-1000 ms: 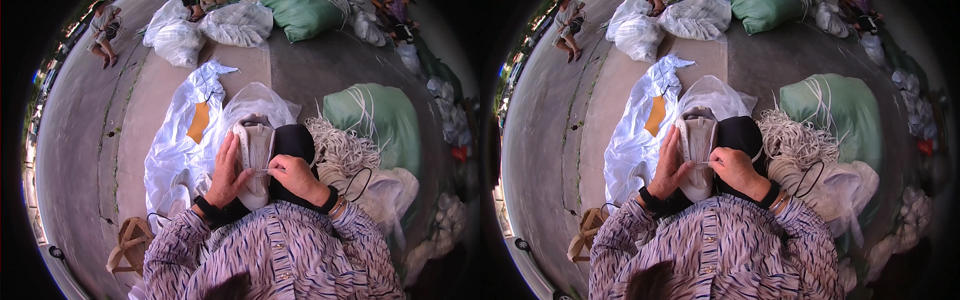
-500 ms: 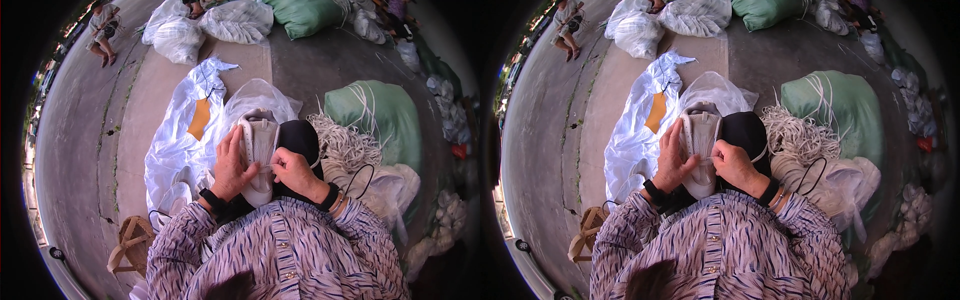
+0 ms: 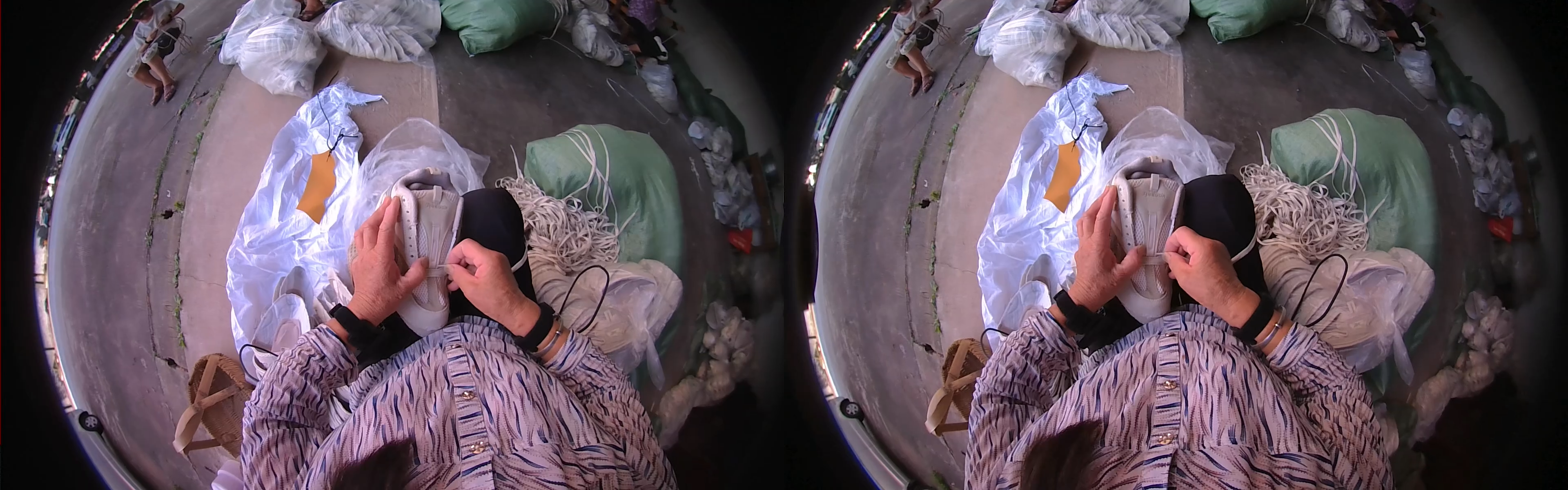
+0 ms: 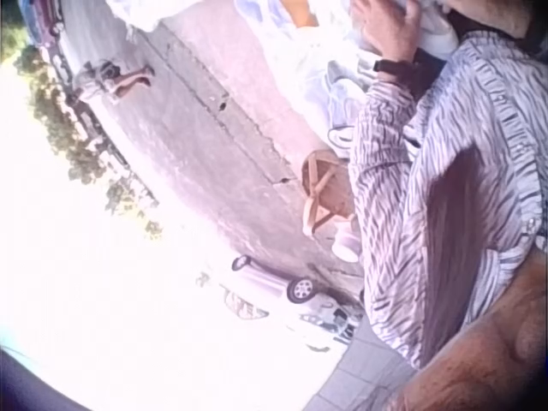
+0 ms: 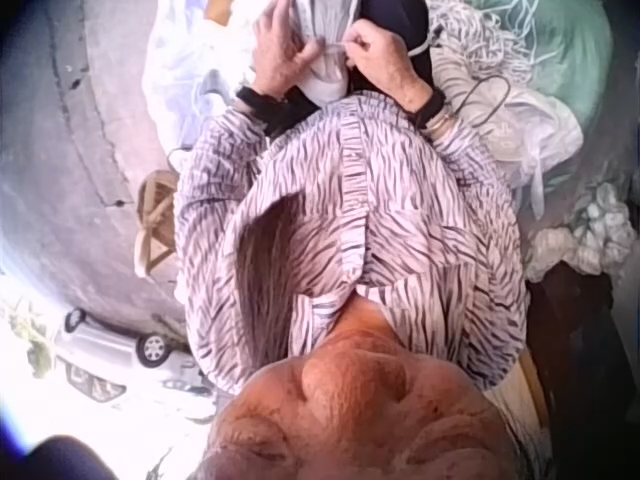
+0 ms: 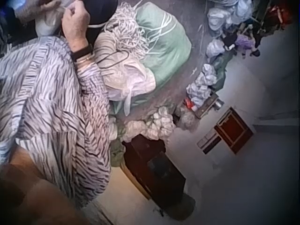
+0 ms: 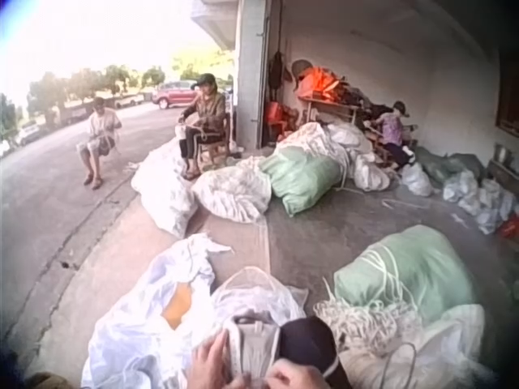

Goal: Insert and thread a shoelace through the eyelets of a sneaker.

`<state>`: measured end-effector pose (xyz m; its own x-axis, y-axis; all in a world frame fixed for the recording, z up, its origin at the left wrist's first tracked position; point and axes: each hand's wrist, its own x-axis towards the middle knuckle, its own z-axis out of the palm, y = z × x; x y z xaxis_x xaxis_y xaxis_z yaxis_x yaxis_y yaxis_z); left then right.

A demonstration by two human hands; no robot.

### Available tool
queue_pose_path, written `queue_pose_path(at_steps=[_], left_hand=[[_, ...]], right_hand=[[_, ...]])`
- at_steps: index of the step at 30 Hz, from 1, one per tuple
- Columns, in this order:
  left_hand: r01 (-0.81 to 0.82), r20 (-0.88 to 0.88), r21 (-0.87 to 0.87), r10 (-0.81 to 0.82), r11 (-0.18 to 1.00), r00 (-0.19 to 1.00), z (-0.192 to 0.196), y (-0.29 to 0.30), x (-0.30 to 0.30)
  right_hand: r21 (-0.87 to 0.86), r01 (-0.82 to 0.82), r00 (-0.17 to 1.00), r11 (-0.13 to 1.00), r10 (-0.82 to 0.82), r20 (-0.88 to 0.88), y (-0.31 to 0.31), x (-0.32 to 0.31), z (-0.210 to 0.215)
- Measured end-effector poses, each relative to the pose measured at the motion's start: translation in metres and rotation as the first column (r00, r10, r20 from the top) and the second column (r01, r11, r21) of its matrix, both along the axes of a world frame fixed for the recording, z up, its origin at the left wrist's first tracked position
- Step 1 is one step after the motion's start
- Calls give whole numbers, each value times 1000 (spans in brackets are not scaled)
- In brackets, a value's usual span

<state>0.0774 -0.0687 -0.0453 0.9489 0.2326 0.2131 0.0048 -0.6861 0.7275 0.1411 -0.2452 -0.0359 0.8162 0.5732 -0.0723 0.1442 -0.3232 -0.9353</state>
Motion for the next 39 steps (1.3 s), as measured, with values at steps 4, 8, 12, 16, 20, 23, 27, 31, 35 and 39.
queue_pose_path(at_steps=[4,8,12,16,20,23,27,31,35,39], left_hand=[[-4,22,-5,4,1000,1000,-1,1,0],[1,41,3,-1,1000,999,-2,2,0],[14,41,20,-14,1000,999,-3,2,0],[18,68,-2,-17,1000,998,-6,2,1],[21,95,1,-21,1000,995,-11,4,1],[32,112,-31,-28,999,993,-14,4,0],[58,89,-20,-56,998,994,-16,2,-1],[86,135,37,-90,996,987,-11,6,-8],[186,43,48,-188,981,981,-2,5,-30],[142,-6,-40,-142,989,990,2,-6,-45]], right_hand=[[-43,37,999,998,-38,-17,2,-2,2],[-128,43,996,991,-33,80,5,-4,3],[-164,78,991,983,-58,123,7,-7,3],[-175,113,980,978,-80,184,8,-12,0],[-190,126,947,974,-61,317,10,-14,-1],[-67,71,994,995,-76,-74,12,-11,-1],[132,79,914,988,-19,-406,13,-10,1],[13,164,964,986,-158,-213,10,-17,2],[0,155,977,988,-153,-147,2,-16,1],[24,164,967,986,-155,-202,2,-17,-4]])
